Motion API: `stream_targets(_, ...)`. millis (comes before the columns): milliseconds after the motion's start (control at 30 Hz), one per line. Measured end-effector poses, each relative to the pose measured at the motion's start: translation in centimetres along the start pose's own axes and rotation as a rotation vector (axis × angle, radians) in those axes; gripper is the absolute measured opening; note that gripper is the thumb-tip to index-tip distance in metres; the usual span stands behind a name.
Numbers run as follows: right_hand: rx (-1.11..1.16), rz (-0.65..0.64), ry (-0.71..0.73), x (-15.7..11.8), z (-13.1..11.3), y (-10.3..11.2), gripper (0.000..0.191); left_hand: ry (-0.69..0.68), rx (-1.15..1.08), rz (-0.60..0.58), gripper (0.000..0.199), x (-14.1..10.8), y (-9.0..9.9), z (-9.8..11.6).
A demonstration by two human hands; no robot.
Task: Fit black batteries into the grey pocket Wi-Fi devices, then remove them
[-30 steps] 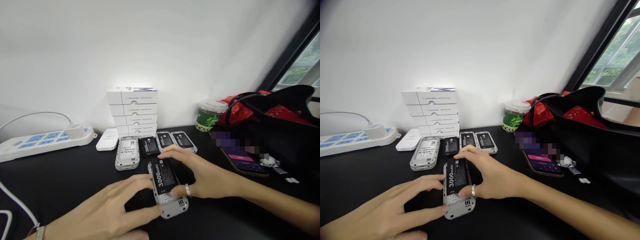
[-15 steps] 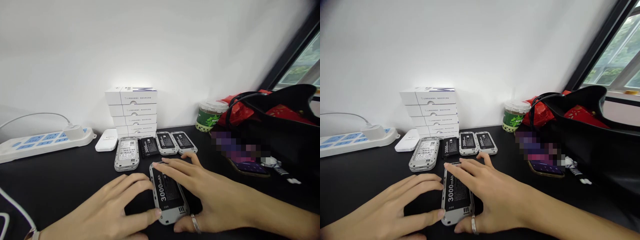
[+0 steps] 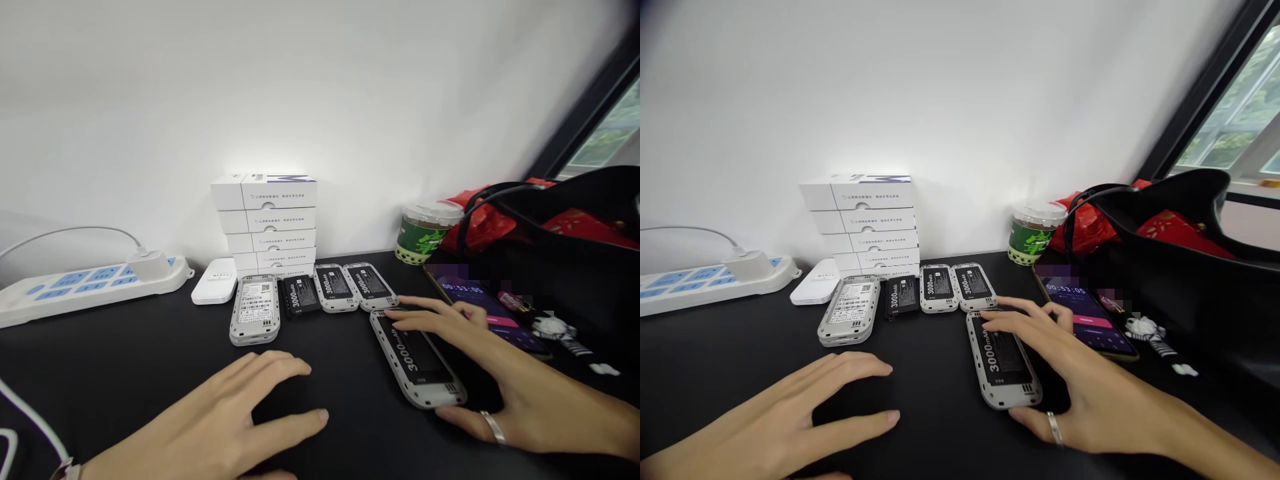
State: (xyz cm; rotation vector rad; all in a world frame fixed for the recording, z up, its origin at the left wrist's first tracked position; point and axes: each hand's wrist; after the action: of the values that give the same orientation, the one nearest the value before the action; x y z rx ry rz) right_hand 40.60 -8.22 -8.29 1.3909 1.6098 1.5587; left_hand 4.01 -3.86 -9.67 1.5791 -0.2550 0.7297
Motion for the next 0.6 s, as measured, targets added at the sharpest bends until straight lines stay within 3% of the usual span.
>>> stream_targets(200, 0.053, -0.053, -0.086, 0.9, 0.5, 0.0, 0.084, 0.029, -0.034, -0.011, 0.035, -0.7, -0.7, -0.1)
stream_targets(433, 0.100, -0.069, -0.097, 1.8, 1.2, 0.0, 0.082, -0.031, 0.007, -0.014, 0.031, 0.9, 0.5, 0.1)
stream_targets(533, 0.150, -0.033, -0.046, 2.0, 0.8, 1.0, 0.101, -0.038, 0.017, 0.046, 0.026, 1.1, 0.6, 0.2)
stream_targets(600, 0.212, 0.025, 0.036, 3.2, -0.5, 1.6, 0.101, -0.036, 0.021, 0.098, 0.032, 0.9, 0.4, 0.3)
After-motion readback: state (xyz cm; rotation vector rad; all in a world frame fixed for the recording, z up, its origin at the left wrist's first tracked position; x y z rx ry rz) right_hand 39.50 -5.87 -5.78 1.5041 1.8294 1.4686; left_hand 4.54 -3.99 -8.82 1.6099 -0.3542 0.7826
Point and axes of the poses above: each hand's wrist, its own x-axis towards the middle knuckle, its own y-axis out of the back of the hand, z = x × y, and after that the axes turned 12 degrees about z, right-handed
